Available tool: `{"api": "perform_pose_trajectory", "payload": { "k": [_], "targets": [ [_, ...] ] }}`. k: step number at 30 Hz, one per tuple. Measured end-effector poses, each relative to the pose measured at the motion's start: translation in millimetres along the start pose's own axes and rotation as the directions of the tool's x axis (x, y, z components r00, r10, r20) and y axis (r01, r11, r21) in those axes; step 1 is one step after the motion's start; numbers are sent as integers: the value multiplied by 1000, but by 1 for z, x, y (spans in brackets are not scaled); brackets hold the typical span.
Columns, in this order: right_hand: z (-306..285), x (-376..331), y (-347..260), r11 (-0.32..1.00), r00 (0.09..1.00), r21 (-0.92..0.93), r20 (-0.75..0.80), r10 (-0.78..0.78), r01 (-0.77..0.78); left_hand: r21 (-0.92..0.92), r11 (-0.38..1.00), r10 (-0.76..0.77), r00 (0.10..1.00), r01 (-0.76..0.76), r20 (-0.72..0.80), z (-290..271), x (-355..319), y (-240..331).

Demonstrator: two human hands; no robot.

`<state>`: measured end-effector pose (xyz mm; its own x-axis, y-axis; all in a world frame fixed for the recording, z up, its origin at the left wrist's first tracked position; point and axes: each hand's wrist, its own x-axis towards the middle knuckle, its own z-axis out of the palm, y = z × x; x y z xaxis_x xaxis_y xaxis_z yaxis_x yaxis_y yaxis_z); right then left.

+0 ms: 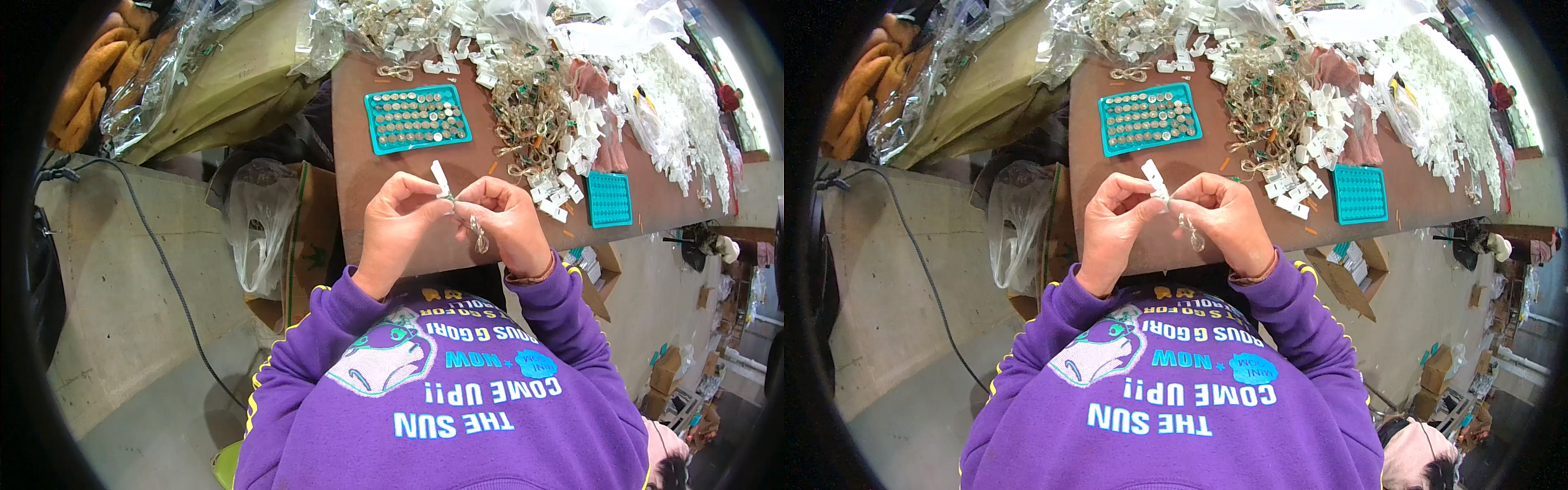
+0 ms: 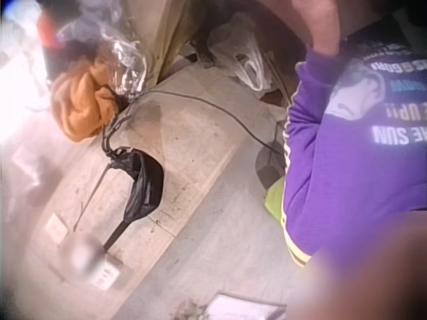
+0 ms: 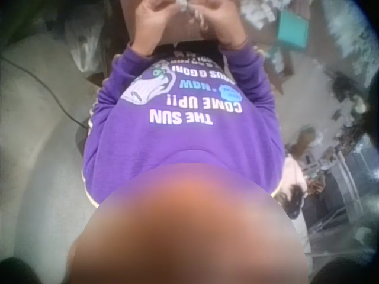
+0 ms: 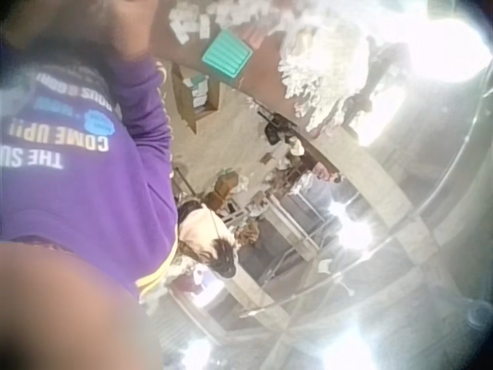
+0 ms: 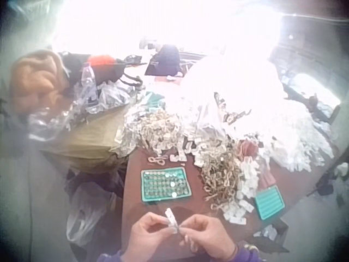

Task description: The person repeatedly picks small white LED light units from a pile on the table, inserts a small metal component into each unit, and places the assembled units into a teal tray. The person continues this cycle throughout the clip.

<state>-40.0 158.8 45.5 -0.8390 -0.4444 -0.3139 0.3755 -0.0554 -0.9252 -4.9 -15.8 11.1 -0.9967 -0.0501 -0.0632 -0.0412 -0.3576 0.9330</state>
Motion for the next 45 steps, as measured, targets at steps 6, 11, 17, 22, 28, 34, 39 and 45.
{"api": "perform_pose_trajectory", "payload": {
  "k": [6,11,17,22,28,34,39,45],
  "targets": [
    [-11,0,-10,997,987,-79,160,2,11,-53,993,-97,976,110,194,-9,-1,5],
    [-6,6,9,935,950,248,244,193,-254,-205,962,-120,951,182,284,-9,-7,3],
    [9,3,7,858,959,434,187,211,-273,-154,988,-14,1000,17,16,5,-12,10],
    [22,-12,12,794,957,536,197,211,-285,45,970,242,961,-238,-132,13,-10,7],
    [18,-23,17,826,950,-523,-89,-298,210,-67,990,111,981,-123,-157,8,-9,-1],
    [16,-16,13,805,912,-499,-68,-404,320,5,985,173,972,-175,-156,13,-12,-5],
    [23,-12,11,724,888,-606,-63,-455,328,144,952,293,943,-271,-159,10,-10,-9],
    [25,-8,12,670,847,-670,-114,-519,320,207,946,286,944,-250,-164,6,-8,-13]
  ]
}}
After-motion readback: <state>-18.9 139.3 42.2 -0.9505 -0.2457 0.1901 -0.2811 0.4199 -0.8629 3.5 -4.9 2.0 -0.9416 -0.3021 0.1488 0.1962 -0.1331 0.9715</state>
